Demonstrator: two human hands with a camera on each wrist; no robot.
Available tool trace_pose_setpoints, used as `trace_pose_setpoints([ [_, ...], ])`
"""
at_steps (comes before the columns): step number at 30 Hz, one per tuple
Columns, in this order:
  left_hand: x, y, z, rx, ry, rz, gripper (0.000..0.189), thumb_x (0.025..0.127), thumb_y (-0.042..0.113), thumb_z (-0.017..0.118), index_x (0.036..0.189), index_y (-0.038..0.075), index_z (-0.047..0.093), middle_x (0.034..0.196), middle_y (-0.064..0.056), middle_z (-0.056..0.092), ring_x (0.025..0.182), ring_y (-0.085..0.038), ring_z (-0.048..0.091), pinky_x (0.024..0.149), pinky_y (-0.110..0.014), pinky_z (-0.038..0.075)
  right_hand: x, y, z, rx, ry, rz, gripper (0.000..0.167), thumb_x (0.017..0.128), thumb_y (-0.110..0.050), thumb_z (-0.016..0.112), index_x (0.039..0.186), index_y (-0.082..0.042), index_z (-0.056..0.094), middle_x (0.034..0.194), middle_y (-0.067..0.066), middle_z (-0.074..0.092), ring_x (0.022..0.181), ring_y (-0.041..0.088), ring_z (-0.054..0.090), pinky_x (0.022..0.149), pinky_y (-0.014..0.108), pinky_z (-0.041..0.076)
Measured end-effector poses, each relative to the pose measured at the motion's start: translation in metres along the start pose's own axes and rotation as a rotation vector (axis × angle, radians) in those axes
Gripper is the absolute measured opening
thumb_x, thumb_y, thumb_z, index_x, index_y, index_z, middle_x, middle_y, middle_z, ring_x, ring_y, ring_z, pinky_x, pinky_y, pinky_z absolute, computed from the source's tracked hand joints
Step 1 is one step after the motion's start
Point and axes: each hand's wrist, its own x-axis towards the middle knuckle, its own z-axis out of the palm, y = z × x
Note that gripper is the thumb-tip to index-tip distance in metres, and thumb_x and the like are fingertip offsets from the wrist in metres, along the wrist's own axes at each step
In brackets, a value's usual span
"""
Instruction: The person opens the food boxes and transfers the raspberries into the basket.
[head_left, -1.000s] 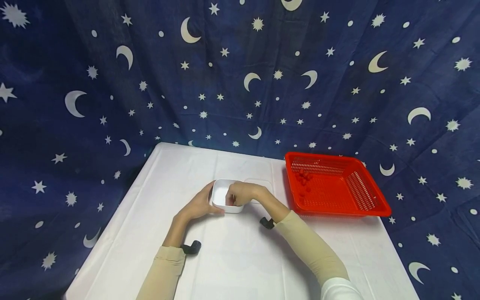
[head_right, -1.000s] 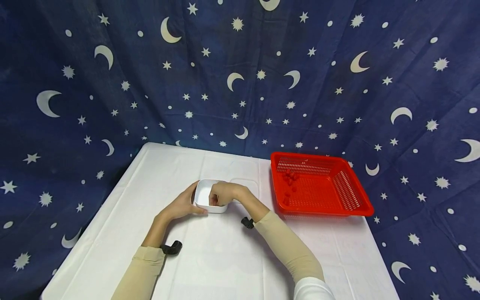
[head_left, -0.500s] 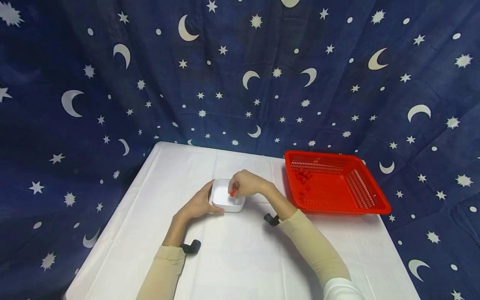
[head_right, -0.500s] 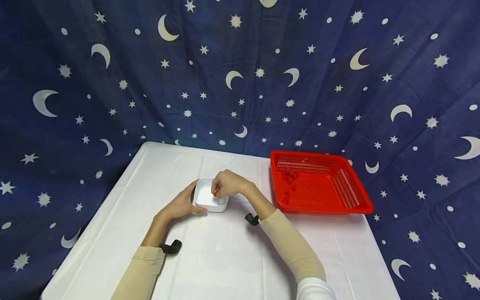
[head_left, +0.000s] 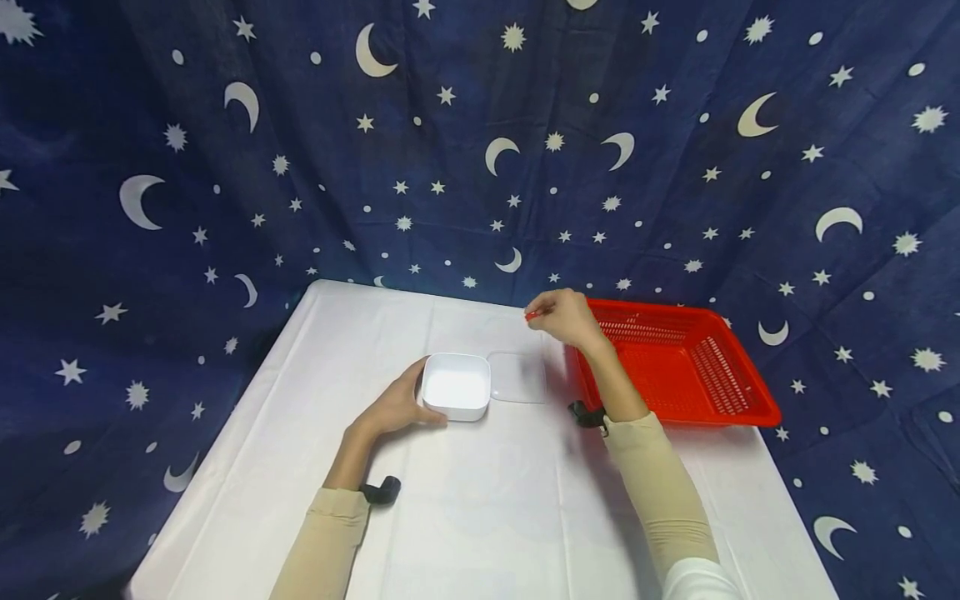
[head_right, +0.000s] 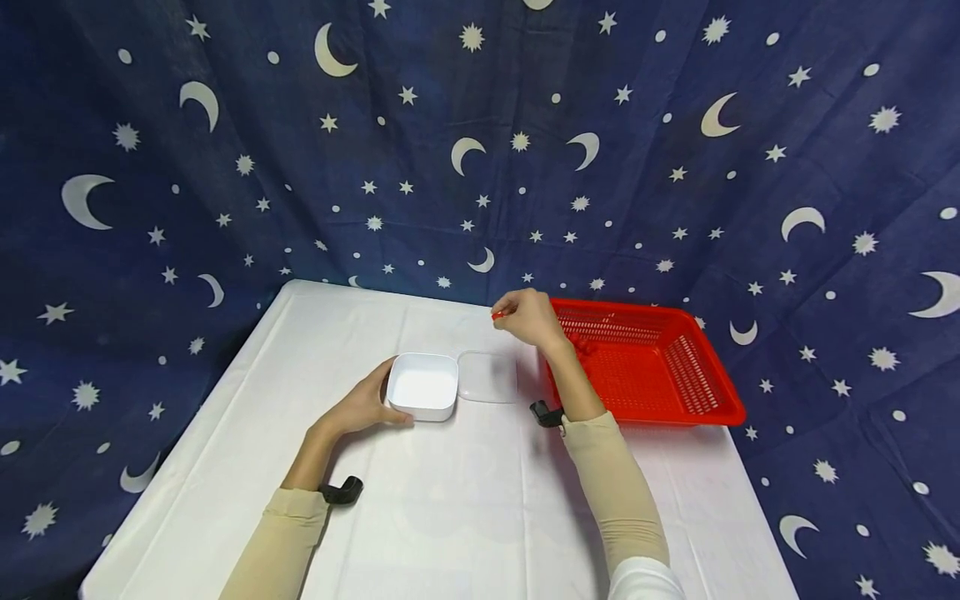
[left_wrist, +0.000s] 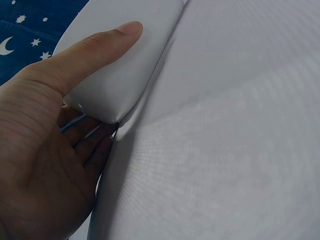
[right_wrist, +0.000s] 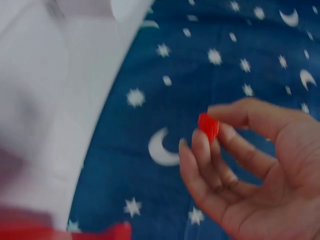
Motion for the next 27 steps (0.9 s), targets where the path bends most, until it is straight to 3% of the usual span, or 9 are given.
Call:
trace_pose_setpoints([
  [6,-0.002,0.002,-0.001,0.007,-0.002,0.000,0.134,0.059,0.043,0.101,0.166,0.018,0.026,0.168,-0.008,0.035,0.157,-0.033,0.027,0.126,-0.058,0.019,-0.004,0.024,-0.046,0.069,0.190,0.195,0.019,0.090,-0.021,0.079,0.106,-0.010,0.081,0.100,0.009,0.079,0.086,0.025,0.070,0.072,0.033,0.057],
  [10,-0.002,0.001,-0.001,0.002,-0.003,0.005,0.134,0.059,0.042,0.101,0.166,0.019,0.025,0.168,-0.007,0.035,0.157,-0.031,0.026,0.127,-0.057,0.018,-0.006,0.043,-0.067,0.134,0.255,0.313,0.024,0.092,-0.024,0.078,0.111,-0.009,0.081,0.100,0.007,0.080,0.086,0.023,0.071,0.080,0.037,0.056],
  [14,-0.002,0.001,-0.001,-0.004,-0.002,0.010,0.133,0.059,0.041,0.101,0.166,0.019,0.025,0.168,-0.007,0.035,0.157,-0.031,0.026,0.127,-0.058,0.017,-0.010,0.059,-0.079,0.160,0.305,0.384,0.025,0.092,-0.024,0.077,0.111,-0.007,0.080,0.094,0.004,0.080,0.085,0.021,0.074,0.079,0.033,0.055],
  [20,-0.003,0.001,-0.001,-0.008,-0.005,0.017,0.133,0.059,0.041,0.101,0.166,0.017,0.026,0.168,-0.009,0.035,0.157,-0.033,0.025,0.127,-0.059,0.016,-0.018,0.077,-0.085,0.121,0.324,0.466,0.026,0.092,-0.023,0.076,0.111,-0.005,0.079,0.086,-0.001,0.077,0.084,0.022,0.075,0.068,0.026,0.054],
  [24,-0.003,0.001,0.000,-0.008,-0.003,0.012,0.134,0.059,0.042,0.101,0.166,0.016,0.026,0.168,-0.010,0.035,0.157,-0.033,0.024,0.127,-0.059,0.016,-0.020,0.087,-0.088,0.101,0.310,0.529,0.026,0.091,-0.023,0.076,0.111,-0.005,0.079,0.079,-0.004,0.076,0.073,0.012,0.070,0.065,0.025,0.053],
  [27,-0.002,0.002,0.001,-0.006,0.001,0.005,0.134,0.059,0.041,0.101,0.166,0.018,0.026,0.168,-0.008,0.035,0.158,-0.031,0.025,0.127,-0.057,0.016,-0.020,0.096,-0.093,0.096,0.309,0.562,0.027,0.091,-0.022,0.076,0.111,-0.004,0.079,0.086,0.003,0.079,0.065,0.005,0.067,0.062,0.021,0.054],
])
